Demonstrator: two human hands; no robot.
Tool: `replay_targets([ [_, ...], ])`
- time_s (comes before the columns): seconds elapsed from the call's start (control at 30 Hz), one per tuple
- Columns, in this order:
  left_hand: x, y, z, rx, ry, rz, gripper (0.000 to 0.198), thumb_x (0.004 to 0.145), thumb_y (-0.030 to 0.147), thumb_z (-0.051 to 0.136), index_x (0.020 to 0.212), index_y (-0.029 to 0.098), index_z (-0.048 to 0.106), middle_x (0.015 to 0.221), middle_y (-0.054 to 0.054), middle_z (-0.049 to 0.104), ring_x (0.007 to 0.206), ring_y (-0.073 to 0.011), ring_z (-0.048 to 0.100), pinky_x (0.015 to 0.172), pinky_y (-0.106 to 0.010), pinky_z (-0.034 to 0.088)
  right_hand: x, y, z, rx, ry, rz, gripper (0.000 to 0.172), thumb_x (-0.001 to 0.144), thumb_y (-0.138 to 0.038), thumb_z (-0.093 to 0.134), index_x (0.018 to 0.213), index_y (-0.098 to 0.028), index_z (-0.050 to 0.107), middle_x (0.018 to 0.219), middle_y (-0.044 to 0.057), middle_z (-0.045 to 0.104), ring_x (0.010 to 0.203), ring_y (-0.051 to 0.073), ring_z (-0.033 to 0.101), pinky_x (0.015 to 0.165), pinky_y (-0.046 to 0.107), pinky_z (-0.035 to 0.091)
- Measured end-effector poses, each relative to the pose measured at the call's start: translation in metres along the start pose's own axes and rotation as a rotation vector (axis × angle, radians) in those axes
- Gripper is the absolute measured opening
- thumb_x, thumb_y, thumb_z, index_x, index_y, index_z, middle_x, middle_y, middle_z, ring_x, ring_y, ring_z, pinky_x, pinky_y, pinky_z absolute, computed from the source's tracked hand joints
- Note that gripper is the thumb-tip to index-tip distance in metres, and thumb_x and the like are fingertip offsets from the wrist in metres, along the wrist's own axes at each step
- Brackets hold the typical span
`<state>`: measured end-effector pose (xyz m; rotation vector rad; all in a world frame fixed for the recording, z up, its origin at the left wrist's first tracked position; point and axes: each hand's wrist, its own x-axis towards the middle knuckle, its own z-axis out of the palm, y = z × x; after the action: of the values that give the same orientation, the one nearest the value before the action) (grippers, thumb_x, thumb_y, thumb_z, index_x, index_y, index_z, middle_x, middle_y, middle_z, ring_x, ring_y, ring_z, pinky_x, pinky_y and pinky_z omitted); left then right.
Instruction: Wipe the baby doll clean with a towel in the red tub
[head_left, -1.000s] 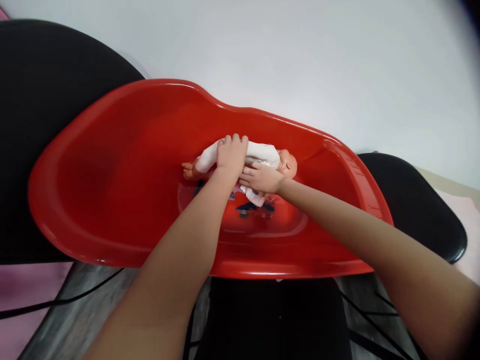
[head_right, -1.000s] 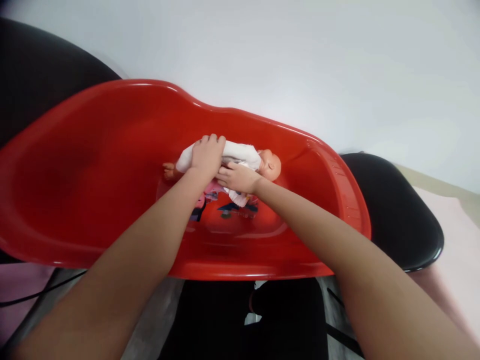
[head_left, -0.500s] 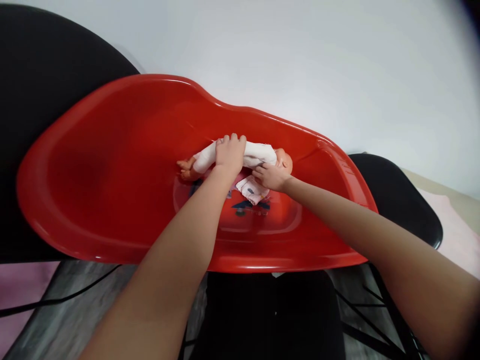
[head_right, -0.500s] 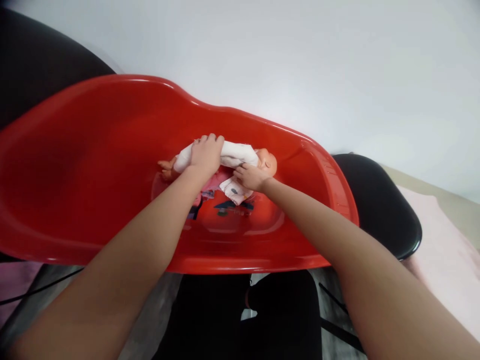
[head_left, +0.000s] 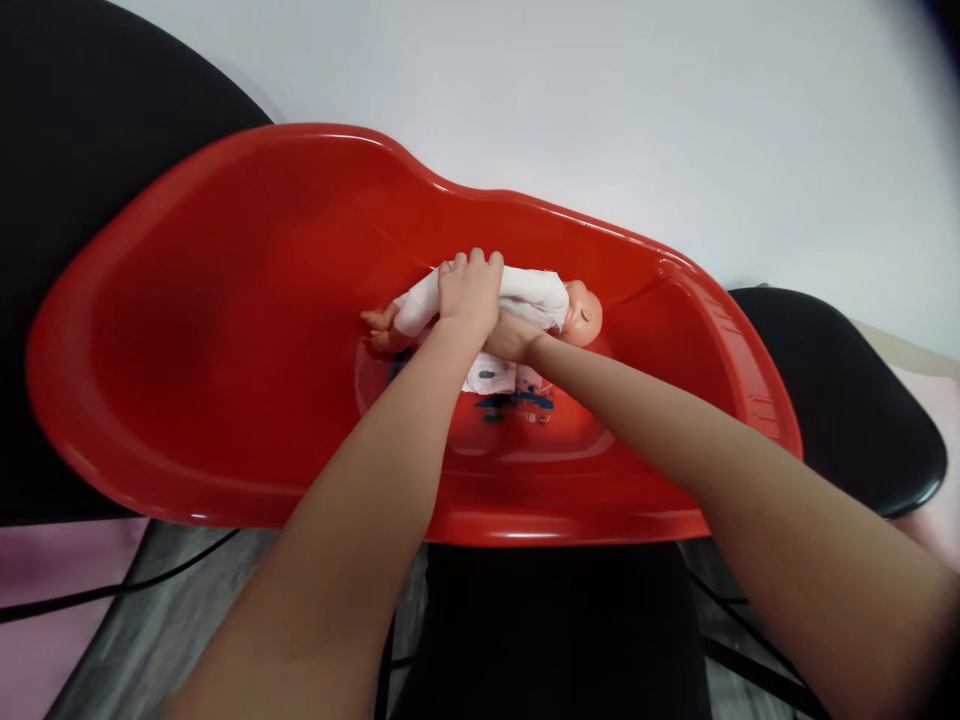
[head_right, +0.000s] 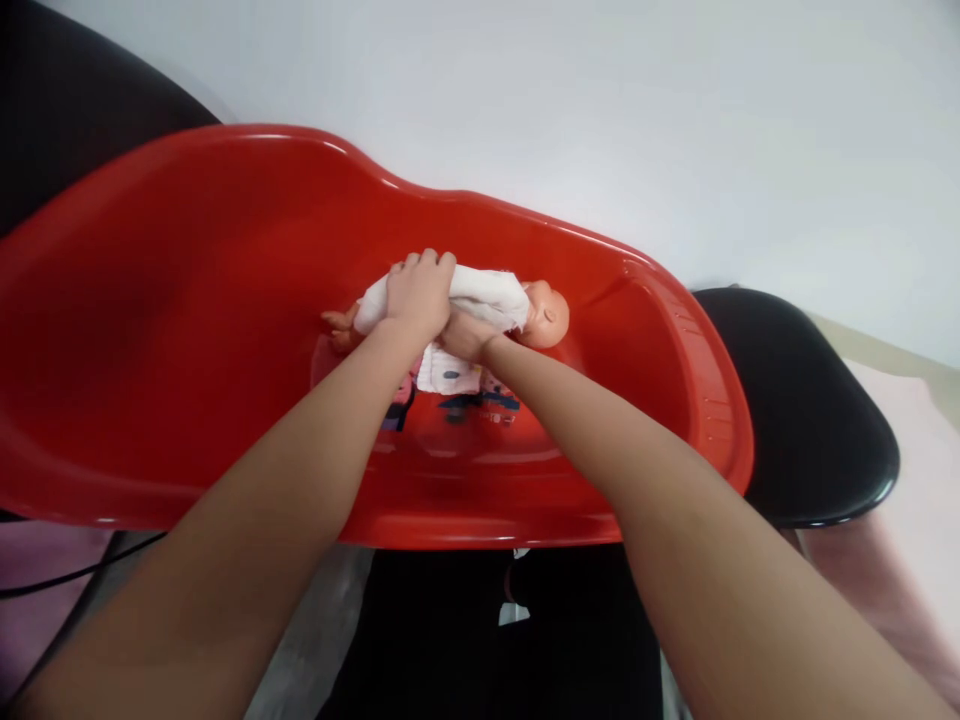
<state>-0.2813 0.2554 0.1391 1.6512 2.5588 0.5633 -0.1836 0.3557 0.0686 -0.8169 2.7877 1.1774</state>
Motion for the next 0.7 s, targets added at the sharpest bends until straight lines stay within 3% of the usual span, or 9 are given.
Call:
replay_targets([
  [0.03, 0.000, 0.000, 0.000, 0.002, 0.003, 0.001, 0.040, 0.107, 0.014, 0.037, 0.140, 0.021, 0.058, 0.141, -0.014, 0.064, 0.137, -0.0290, 0.054, 0.117, -0.045, 0.040, -0.010, -0.001, -0.002, 0.009, -0.042, 0.067, 0.071, 0.114, -0.015, 0.020, 0.066, -0.006, 0.071, 0.070, 0.007, 0.075, 0.076, 0.010, 0.065, 0.108, 0.056, 0.050],
  [0.07, -0.001, 0.000, 0.000, 0.004, 0.006, 0.004, 0.041, 0.106, 0.013, 0.038, 0.141, 0.022, 0.058, 0.141, -0.015, 0.064, 0.136, -0.0293, 0.054, 0.116, -0.046, 0.040, -0.022, -0.002, -0.006, 0.040, -0.106, 0.131, 0.046, 0.106, -0.008, 0.039, 0.082, -0.007, 0.079, 0.083, 0.008, 0.079, 0.081, 0.013, 0.069, 0.102, 0.041, 0.056],
  [0.13, -0.001, -0.001, 0.001, 0.009, 0.015, 0.014, 0.043, 0.105, 0.011, 0.036, 0.140, 0.021, 0.059, 0.140, -0.016, 0.064, 0.136, -0.0300, 0.055, 0.115, -0.047, 0.041, -0.047, -0.004, -0.016, 0.145, -0.261, 0.227, 0.031, 0.097, -0.003, 0.053, 0.098, -0.011, 0.083, 0.095, 0.009, 0.080, 0.087, 0.017, 0.071, 0.093, 0.033, 0.056],
  [0.23, -0.002, -0.001, 0.001, 0.021, 0.021, 0.024, 0.044, 0.105, 0.010, 0.033, 0.139, 0.018, 0.060, 0.140, -0.018, 0.064, 0.134, -0.0312, 0.056, 0.114, -0.048, 0.041, -0.073, -0.004, -0.039, 0.276, -0.386, 0.298, 0.036, 0.104, -0.007, 0.043, 0.105, -0.010, 0.079, 0.099, 0.011, 0.077, 0.091, 0.017, 0.064, 0.094, 0.037, 0.049],
  [0.33, -0.002, -0.001, 0.000, 0.030, 0.011, 0.015, 0.045, 0.105, 0.010, 0.032, 0.139, 0.019, 0.060, 0.139, -0.017, 0.065, 0.134, -0.0303, 0.056, 0.114, -0.046, 0.041, -0.074, 0.005, -0.063, 0.263, -0.329, 0.353, 0.043, 0.107, -0.009, 0.033, 0.106, -0.014, 0.076, 0.102, 0.010, 0.075, 0.092, 0.020, 0.061, 0.090, 0.039, 0.046],
  [0.43, -0.001, -0.001, 0.000, 0.016, 0.002, 0.008, 0.044, 0.106, 0.012, 0.032, 0.139, 0.020, 0.060, 0.141, -0.017, 0.064, 0.135, -0.0306, 0.055, 0.114, -0.047, 0.041, -0.063, 0.015, -0.076, 0.224, -0.231, 0.469, 0.041, 0.107, -0.011, 0.034, 0.109, -0.017, 0.074, 0.107, 0.011, 0.072, 0.095, 0.025, 0.061, 0.086, 0.043, 0.044],
  [0.57, 0.000, -0.001, 0.003, 0.007, 0.008, 0.002, 0.040, 0.106, 0.015, 0.038, 0.140, 0.021, 0.059, 0.142, -0.017, 0.063, 0.136, -0.0307, 0.053, 0.116, -0.048, 0.039, -0.071, 0.019, -0.073, 0.242, -0.204, 0.592, 0.039, 0.107, -0.013, 0.034, 0.113, -0.017, 0.072, 0.109, 0.015, 0.072, 0.094, 0.027, 0.060, 0.089, 0.045, 0.039],
  [0.7, -0.001, -0.003, 0.004, 0.032, 0.016, 0.027, 0.041, 0.103, 0.010, 0.039, 0.138, 0.019, 0.060, 0.139, -0.017, 0.063, 0.133, -0.0313, 0.055, 0.113, -0.048, 0.042, -0.116, 0.005, -0.066, 0.220, -0.251, 0.628, 0.039, 0.106, -0.009, 0.033, 0.111, -0.015, 0.072, 0.104, 0.014, 0.074, 0.088, 0.024, 0.060, 0.085, 0.041, 0.037],
])
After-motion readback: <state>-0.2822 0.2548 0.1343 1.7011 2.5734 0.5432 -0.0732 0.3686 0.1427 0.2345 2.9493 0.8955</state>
